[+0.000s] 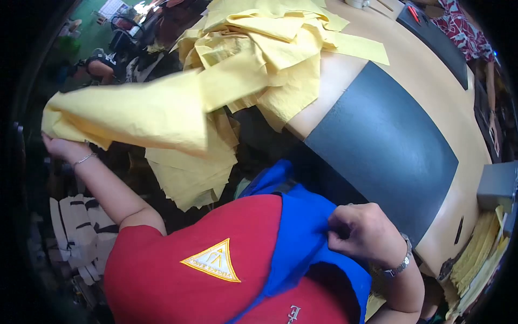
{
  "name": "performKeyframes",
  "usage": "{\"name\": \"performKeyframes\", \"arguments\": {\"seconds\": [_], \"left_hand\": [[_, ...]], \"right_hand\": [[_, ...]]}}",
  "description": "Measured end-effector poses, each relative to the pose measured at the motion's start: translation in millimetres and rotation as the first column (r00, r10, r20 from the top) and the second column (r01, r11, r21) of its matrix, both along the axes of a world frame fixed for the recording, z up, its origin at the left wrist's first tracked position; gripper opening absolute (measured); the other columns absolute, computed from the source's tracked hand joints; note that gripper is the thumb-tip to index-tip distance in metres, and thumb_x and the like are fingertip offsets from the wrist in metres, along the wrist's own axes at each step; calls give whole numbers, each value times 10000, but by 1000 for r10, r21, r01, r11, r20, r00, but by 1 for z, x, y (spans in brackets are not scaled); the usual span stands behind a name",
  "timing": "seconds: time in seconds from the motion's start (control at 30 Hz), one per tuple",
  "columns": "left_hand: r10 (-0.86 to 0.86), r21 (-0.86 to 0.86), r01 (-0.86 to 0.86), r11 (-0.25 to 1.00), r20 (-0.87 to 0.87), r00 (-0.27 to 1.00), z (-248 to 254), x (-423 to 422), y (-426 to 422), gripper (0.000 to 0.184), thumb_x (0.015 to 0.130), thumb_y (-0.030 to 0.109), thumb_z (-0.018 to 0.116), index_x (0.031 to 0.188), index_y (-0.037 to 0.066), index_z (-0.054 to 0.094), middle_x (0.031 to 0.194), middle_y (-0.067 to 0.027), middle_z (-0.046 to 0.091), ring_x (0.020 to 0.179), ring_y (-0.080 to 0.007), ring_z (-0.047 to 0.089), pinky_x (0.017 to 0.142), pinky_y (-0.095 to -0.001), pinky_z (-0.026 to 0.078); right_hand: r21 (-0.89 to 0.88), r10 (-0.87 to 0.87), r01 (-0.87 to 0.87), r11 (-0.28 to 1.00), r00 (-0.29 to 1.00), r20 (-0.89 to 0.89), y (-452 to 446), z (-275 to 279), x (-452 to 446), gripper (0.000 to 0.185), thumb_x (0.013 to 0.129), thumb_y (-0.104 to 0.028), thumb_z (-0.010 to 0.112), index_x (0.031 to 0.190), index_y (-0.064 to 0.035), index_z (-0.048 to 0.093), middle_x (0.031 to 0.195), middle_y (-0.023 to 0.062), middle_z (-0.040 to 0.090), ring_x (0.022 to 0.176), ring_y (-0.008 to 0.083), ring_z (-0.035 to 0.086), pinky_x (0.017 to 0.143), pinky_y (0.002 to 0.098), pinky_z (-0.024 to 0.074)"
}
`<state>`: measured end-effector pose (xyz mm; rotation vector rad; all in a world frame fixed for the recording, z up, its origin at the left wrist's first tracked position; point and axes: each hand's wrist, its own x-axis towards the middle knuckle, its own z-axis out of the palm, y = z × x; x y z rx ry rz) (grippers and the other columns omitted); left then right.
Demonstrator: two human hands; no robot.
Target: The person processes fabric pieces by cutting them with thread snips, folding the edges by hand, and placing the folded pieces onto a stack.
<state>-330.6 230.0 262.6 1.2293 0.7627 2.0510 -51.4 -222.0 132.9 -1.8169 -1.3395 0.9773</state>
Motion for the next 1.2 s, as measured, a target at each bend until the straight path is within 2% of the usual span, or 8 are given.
{"name": "performKeyframes", "arguments": {"seconds": [0.27,0.4,0.53,0.63,0.73,0.87,1.03,1.2], "left_hand": [[564,399,-399,826,-591,577,-18,-24,33,496,993,346,594,1208,-100,565,1111,-223,667,942,-273,680,825,-359,534],[226,191,-157,969,-941,250,-147,37,62,502,1027,369,482,1255,-72,553,1205,-309,614,1156,-421,586,997,-436,451],[-536,-537,52,842,-844,-21,-320,74,40,526,1022,358,462,1322,-70,510,1328,-283,558,1232,-413,544,1120,-411,368],[-505,-506,-40,862,-847,-165,-438,55,30,491,1052,322,387,1392,-18,493,1384,-261,531,1270,-382,529,1094,-389,375],[-477,-569,-131,812,-775,414,-396,89,23,461,1078,287,329,1320,-32,557,1346,-230,571,1271,-332,534,1061,-386,398],[-97,42,145,989,-563,821,-294,151,73,383,1068,271,401,1182,-23,620,1192,-131,644,1146,-267,590,1028,-368,425],[-73,233,531,815,-867,493,-157,272,26,330,1003,298,551,1183,37,642,1264,-156,620,1190,-277,581,1034,-405,424],[347,262,456,851,-931,-113,-184,369,-42,585,926,582,522,1194,82,665,1119,-150,703,1109,-328,650,1104,-682,240]], "right_hand": [[121,-398,412,903,909,-125,-16,-24,52,170,788,-121,796,793,-13,664,767,45,683,718,108,644,707,253,518],[121,-532,528,840,847,-8,-29,-49,61,155,803,-107,780,824,-9,662,781,38,679,737,110,644,726,259,520],[238,-609,570,786,781,141,-43,-72,54,136,790,-91,773,823,-16,664,773,67,676,758,169,654,748,299,515],[312,-657,579,754,643,394,-66,-83,54,155,773,-92,774,827,-23,646,833,88,668,843,234,644,810,338,496],[399,-740,627,670,518,428,-92,-96,51,163,783,-100,766,834,-20,634,888,98,666,895,255,629,842,351,482],[451,-871,746,490,443,213,-111,-119,54,142,835,-105,737,846,-10,632,900,95,669,879,231,621,836,337,481],[442,-894,781,442,422,148,-111,-122,55,113,852,-86,726,851,-14,639,871,82,667,838,198,621,801,311,484],[445,-898,785,430,422,123,-110,-121,55,93,836,-62,730,827,-19,648,849,78,669,813,194,622,776,305,487]]}}
